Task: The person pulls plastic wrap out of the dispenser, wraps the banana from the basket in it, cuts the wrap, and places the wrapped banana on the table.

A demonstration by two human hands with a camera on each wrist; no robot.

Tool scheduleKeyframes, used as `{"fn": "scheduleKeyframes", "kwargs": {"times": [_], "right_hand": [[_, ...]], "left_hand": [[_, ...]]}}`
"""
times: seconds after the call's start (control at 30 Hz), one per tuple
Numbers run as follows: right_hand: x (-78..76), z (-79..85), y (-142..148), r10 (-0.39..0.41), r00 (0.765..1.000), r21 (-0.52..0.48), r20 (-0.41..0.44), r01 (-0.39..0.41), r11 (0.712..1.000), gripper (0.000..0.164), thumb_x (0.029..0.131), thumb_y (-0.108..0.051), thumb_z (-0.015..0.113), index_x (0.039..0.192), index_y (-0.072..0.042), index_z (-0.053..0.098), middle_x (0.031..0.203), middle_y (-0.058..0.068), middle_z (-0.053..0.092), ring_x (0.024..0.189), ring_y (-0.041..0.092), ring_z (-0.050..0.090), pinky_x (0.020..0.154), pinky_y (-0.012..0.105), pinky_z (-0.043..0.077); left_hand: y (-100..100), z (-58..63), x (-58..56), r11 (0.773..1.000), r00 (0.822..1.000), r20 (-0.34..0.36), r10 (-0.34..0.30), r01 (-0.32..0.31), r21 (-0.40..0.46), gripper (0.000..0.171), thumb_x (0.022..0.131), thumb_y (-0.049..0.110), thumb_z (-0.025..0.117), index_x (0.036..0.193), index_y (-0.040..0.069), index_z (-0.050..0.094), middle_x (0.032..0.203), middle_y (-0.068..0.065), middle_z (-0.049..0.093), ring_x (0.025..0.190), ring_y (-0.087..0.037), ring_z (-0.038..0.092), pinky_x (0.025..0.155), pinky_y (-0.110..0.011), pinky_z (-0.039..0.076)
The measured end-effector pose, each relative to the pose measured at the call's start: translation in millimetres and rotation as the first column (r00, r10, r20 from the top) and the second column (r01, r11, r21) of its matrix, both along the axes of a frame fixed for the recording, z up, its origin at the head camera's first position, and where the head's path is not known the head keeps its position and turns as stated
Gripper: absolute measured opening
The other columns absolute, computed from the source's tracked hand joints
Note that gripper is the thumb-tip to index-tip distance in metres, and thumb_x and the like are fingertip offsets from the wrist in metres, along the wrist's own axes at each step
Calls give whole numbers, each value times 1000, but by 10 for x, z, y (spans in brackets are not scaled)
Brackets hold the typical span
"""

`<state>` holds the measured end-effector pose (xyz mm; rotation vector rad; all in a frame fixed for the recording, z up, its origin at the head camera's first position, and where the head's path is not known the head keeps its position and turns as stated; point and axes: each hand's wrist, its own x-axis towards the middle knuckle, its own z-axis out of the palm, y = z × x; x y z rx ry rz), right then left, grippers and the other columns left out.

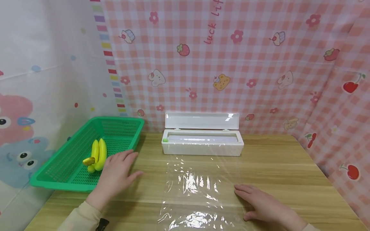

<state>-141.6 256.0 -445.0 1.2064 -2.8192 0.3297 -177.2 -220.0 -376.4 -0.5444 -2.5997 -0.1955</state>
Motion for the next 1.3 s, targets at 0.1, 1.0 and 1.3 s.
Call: {"fn": "scheduleKeyframes", "kwargs": {"times": [0.1,1.0,1.3], "right_hand": [[-1,1,-2,1,1000,-3,-1,-1,1000,77,70,-44,75,128,1,51,133,15,47,118,34,45,91,47,42],[-2,15,-15,-14,1000,9,28,14,1000,77,69,-41,77,127,2,52,134,15,47,119,34,44,93,47,41],[-3,36,-23,-20,999,7,47,20,1000,76,69,-41,77,127,2,52,134,15,46,119,34,43,93,48,40]], "left_hand": [[-77,25,-14,1000,999,-43,19,-19,-2,63,72,42,74,119,4,56,122,-20,53,110,-39,47,88,-61,33],[-765,203,-27,947,939,189,288,-309,92,73,73,47,73,118,-5,50,106,-30,52,84,-44,53,45,-45,43],[-980,152,-83,915,870,366,330,-390,101,77,73,60,65,109,-5,47,78,-14,50,65,-26,47,45,-31,34]]}}
